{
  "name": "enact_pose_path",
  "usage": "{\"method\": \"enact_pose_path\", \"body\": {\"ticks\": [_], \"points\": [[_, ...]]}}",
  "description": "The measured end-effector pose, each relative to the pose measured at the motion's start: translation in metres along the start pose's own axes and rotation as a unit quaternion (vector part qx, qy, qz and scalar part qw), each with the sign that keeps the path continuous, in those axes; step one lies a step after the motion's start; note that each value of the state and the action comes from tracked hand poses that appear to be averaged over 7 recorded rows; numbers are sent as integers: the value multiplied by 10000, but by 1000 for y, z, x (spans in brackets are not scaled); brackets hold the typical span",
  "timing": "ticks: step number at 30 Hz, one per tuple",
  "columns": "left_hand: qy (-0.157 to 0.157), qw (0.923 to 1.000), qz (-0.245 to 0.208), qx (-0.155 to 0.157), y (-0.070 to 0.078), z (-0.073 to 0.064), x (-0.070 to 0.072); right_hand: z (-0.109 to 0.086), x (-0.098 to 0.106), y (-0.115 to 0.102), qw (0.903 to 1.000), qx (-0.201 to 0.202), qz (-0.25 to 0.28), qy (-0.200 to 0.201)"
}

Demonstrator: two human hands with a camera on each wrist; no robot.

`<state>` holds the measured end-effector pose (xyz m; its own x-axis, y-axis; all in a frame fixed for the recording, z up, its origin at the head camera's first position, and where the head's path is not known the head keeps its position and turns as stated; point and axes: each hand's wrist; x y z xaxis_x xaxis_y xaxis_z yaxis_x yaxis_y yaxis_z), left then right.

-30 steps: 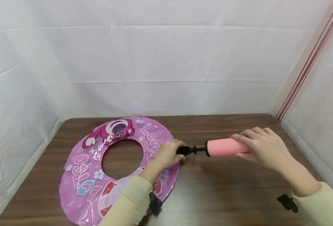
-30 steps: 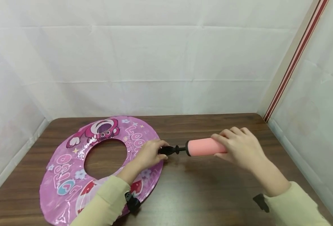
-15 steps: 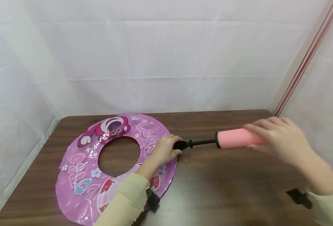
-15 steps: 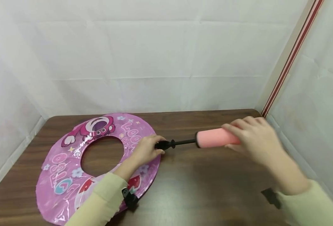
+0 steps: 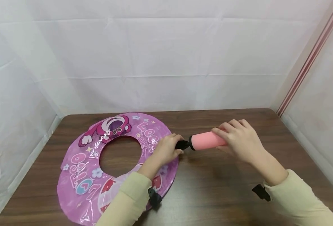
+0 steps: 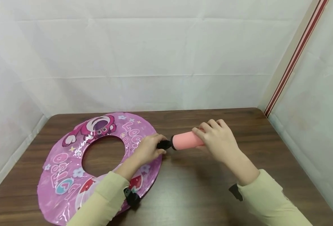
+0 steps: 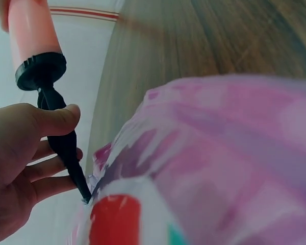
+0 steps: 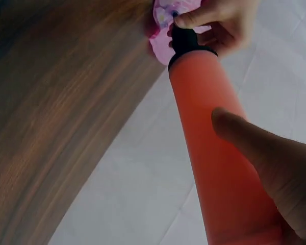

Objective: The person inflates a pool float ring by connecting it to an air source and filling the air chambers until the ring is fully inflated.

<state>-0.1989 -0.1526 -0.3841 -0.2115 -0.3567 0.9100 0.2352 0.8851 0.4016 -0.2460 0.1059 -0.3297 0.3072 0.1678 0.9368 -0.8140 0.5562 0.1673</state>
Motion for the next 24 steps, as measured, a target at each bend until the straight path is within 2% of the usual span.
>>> {"method": "enact_pose_path", "body": {"ticks": [6, 12, 18, 21, 24], "points": [[-166, 9998, 75, -13, 4, 5, 2, -19, 18, 19, 9993, -177, 221, -249], [-198, 9997, 95, -69, 5, 5, 3, -50, 48, 41, 9964, -625, 326, -473], [-104, 9996, 265, 47, -1, 1, 1, -79, 73, 52, 9922, -1162, 254, -361], [-64, 9994, 327, 17, -2, 0, 1, -79, 72, 46, 9939, -1074, 155, -191], [-120, 9995, 265, -145, 1, -1, 1, -68, 62, 33, 9971, -748, 121, -53]]}}
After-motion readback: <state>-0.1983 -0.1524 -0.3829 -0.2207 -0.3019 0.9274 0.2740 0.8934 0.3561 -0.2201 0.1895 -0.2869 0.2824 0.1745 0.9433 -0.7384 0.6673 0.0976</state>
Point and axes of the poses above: each hand's wrist, its own z-axis towards the middle knuckle, its own x-axis out of the back of the hand, y = z × x, and after that the axes turned 11 degrees about -y, right-handed
